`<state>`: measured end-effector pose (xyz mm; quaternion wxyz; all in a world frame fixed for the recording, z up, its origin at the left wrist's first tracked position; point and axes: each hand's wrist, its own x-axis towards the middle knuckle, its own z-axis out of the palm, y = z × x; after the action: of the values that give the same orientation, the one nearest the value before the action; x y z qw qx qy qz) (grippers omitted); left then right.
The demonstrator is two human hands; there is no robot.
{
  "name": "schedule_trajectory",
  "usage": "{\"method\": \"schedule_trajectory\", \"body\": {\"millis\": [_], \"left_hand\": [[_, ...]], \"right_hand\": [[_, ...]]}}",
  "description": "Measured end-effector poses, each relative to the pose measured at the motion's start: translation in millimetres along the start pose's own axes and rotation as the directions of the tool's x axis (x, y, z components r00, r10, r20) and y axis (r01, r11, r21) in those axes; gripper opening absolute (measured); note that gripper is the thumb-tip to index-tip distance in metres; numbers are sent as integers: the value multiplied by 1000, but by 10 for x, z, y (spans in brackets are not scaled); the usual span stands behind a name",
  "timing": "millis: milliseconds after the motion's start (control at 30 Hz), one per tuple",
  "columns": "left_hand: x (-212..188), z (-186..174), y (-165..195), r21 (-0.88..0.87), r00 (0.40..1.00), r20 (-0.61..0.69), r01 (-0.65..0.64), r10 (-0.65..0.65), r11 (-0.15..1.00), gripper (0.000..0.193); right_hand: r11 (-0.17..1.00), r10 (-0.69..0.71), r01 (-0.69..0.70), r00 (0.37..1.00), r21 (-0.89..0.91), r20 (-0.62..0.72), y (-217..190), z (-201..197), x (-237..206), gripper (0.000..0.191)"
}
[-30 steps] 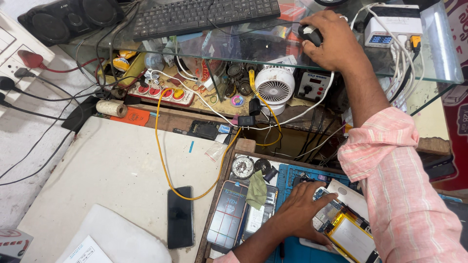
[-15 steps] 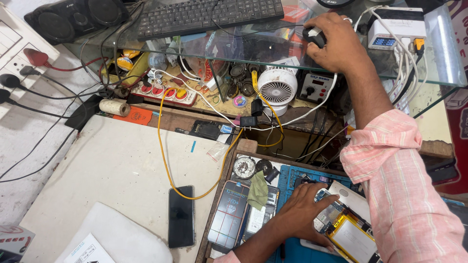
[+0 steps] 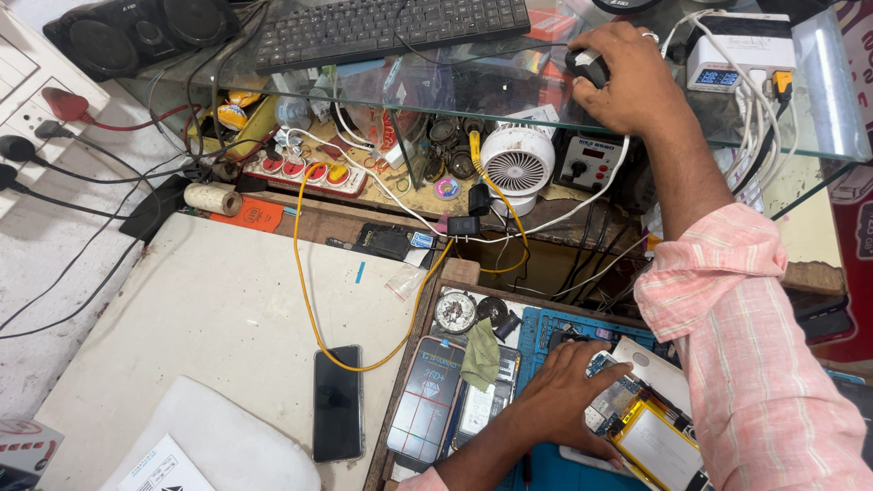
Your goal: The person disassembles a white smartphone, removes the back cover, and manipulates internal components including the battery and motherboard. They use a metal spudger to pry parts and connect a charging cable to test the device. The person also uses a computer mouse briefly before continuing to adjust the phone's internal parts.
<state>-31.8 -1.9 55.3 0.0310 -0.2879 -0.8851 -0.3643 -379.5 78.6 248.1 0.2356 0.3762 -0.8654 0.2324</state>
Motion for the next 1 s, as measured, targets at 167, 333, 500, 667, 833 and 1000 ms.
{"method": "schedule_trajectory", "body": {"millis": [167, 333, 500, 667, 833, 1000], "left_hand": [[-18, -17, 5, 10, 1000, -20, -12, 12, 1000, 121], [-9, -15, 2, 7, 1000, -21, -19, 19, 1000, 120], [-19, -6, -1, 11, 999, -24, -23, 24, 1000, 119], [-9, 4, -9, 23, 1000, -14, -20, 21, 1000, 119], [-27, 7, -6, 14, 999, -32, -23, 24, 1000, 116], [-25, 10, -4, 26, 999, -31, -22, 23, 999, 120]], "right_hand": [[1000, 9, -9, 1000, 15, 4, 1, -5, -1, 47], [1000, 4, -4, 1000, 9, 5, 9, 0, -7, 48], [1000, 18, -18, 1000, 14, 2, -10, -6, -6, 53], [999, 18, -18, 1000, 35, -2, -46, -26, 0, 51], [999, 36, -36, 999, 38, -5, -60, -24, -2, 49], [1000, 11, -11, 1000, 23, -12, -34, -22, -8, 48]]}}
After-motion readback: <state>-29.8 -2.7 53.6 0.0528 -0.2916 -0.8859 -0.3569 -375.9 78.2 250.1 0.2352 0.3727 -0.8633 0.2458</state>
